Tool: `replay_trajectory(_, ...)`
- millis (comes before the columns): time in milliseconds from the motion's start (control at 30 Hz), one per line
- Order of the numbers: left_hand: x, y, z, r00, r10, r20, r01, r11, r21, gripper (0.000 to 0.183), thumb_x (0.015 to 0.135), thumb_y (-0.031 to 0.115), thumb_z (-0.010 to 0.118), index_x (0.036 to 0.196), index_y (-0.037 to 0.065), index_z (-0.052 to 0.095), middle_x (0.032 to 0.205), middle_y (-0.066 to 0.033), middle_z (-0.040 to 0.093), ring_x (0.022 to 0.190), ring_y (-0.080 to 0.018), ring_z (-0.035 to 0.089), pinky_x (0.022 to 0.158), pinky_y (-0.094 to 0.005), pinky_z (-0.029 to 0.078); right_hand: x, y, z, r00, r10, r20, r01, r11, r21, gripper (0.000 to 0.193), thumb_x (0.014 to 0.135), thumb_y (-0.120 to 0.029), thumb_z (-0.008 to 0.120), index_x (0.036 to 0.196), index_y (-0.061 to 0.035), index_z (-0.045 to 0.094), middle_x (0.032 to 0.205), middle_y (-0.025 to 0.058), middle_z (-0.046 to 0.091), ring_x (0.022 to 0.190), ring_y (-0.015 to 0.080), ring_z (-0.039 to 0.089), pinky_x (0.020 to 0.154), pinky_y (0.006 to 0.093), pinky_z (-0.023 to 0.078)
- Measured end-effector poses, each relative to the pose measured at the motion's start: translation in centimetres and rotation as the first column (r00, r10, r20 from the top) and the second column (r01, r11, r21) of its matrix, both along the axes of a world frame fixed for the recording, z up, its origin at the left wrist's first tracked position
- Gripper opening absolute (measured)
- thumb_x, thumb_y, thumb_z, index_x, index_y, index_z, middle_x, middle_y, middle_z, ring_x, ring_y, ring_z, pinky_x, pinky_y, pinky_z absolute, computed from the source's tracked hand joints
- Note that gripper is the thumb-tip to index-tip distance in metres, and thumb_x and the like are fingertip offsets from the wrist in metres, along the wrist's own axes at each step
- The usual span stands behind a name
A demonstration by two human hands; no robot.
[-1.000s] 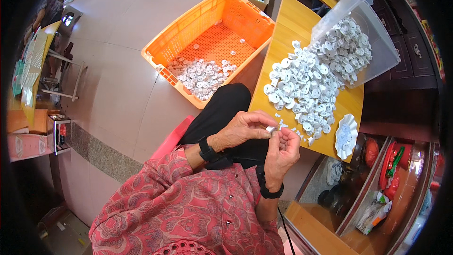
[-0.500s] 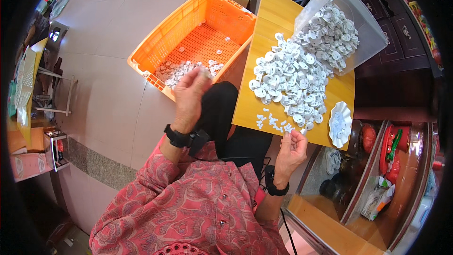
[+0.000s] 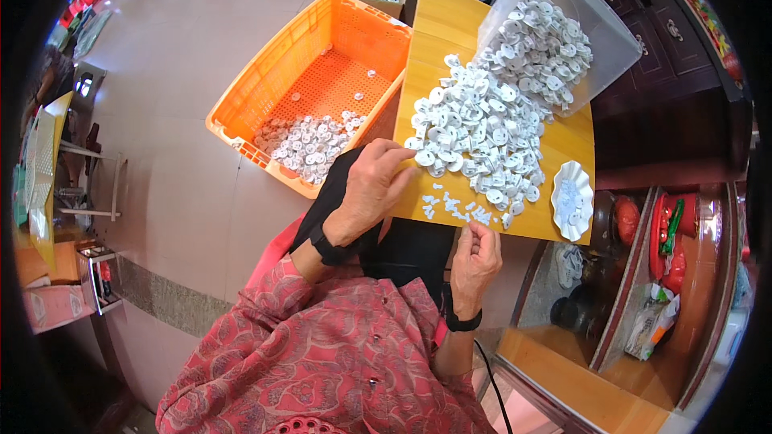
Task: Sort small white plastic or rubber shoe heel/sole components and arrange them on a table or container.
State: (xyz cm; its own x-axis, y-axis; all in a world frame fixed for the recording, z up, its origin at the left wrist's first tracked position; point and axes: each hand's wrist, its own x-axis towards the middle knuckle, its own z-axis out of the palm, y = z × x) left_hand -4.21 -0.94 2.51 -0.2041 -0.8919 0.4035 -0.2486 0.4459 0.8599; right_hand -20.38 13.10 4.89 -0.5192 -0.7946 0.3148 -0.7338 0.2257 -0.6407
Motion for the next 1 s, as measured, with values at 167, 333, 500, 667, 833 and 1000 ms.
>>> replay_trajectory(167, -1.7, -0.7, -0.6, 0.957, 0.033, 0.287, 0.027, 0.979, -0.201, 0.027, 0.076, 0.007, 0.075, 0.102, 0.008, 0.07, 0.096, -0.0113, 0.061, 0.09, -0.0297, 0.062, 0.073, -0.0371, 0.054, -1.0, 1.1, -0.3, 0.997, -0.069, -0.017, 0.07, 0.997, 0.027, 0.01, 0.09, -0.004, 0.065, 0.099, 0.0002, 0.063, 0.09, 0.0146, 0.062, 0.077, 0.0307, 0.064, 0.065, 0.039, 0.052)
replay_trajectory(333, -2.0, -1.0, -1.4, 0.934, 0.101, 0.344, 0.001, 0.959, -0.282, 0.017, 0.079, 0.004, 0.072, 0.095, 0.007, 0.07, 0.094, -0.0096, 0.062, 0.088, -0.0283, 0.063, 0.071, -0.0371, 0.054, -1.2, 1.4, -0.8, 0.997, -0.056, -0.054, 0.061, 0.994, 0.095, 0.013, 0.089, -0.002, 0.065, 0.102, -0.0003, 0.064, 0.094, 0.0149, 0.061, 0.086, 0.0322, 0.063, 0.073, 0.0413, 0.052)
replay_trajectory(500, -1.8, -0.8, -1.2, 0.979, 0.073, 0.193, -0.019, 0.963, -0.268, 0.017, 0.078, 0.001, 0.071, 0.094, 0.006, 0.069, 0.093, -0.0104, 0.063, 0.085, -0.0288, 0.064, 0.071, -0.0357, 0.054, -1.3, 0.6, -1.0, 0.948, 0.072, -0.311, -0.042, 0.994, 0.101, 0.024, 0.087, -0.002, 0.067, 0.111, -0.0035, 0.067, 0.098, 0.0118, 0.057, 0.091, 0.0312, 0.061, 0.078, 0.0408, 0.051)
replay_trajectory(667, -1.5, 0.0, -0.5, 0.999, 0.001, -0.045, -0.006, 0.993, -0.121, 0.015, 0.081, -0.003, 0.071, 0.095, 0.002, 0.069, 0.096, -0.0115, 0.067, 0.084, -0.0255, 0.069, 0.073, -0.0311, 0.056, -1.6, 0.9, -1.7, 0.942, 0.077, -0.326, -0.039, 0.992, 0.12, 0.025, 0.084, -0.001, 0.07, 0.109, -0.0046, 0.068, 0.098, 0.0108, 0.056, 0.09, 0.0293, 0.061, 0.076, 0.0401, 0.052)
replay_trajectory(833, -1.5, 1.0, -1.4, 0.805, -0.067, -0.589, 0.396, 0.8, 0.451, 0.017, 0.095, 0.001, 0.063, 0.111, -0.003, 0.065, 0.109, -0.0097, 0.068, 0.09, -0.0132, 0.068, 0.079, -0.026, 0.058, -2.3, 0.8, -2.7, 0.926, 0.059, -0.372, -0.046, 0.998, 0.042, 0.021, 0.082, 0.0, 0.072, 0.102, -0.0041, 0.069, 0.095, 0.0103, 0.058, 0.089, 0.0289, 0.061, 0.073, 0.0405, 0.052)
replay_trajectory(1000, -1.0, 1.8, -1.5, 0.743, -0.045, -0.668, 0.482, 0.729, 0.486, 0.019, 0.094, 0.001, 0.064, 0.112, -0.004, 0.064, 0.117, -0.0127, 0.066, 0.091, -0.0141, 0.069, 0.084, -0.0262, 0.057, -2.2, 1.2, -2.8, 0.937, 0.029, -0.348, -0.029, 1.0, 0.005, 0.011, 0.084, -0.001, 0.069, 0.095, -0.0018, 0.066, 0.093, 0.0121, 0.058, 0.088, 0.0317, 0.062, 0.073, 0.0423, 0.052)
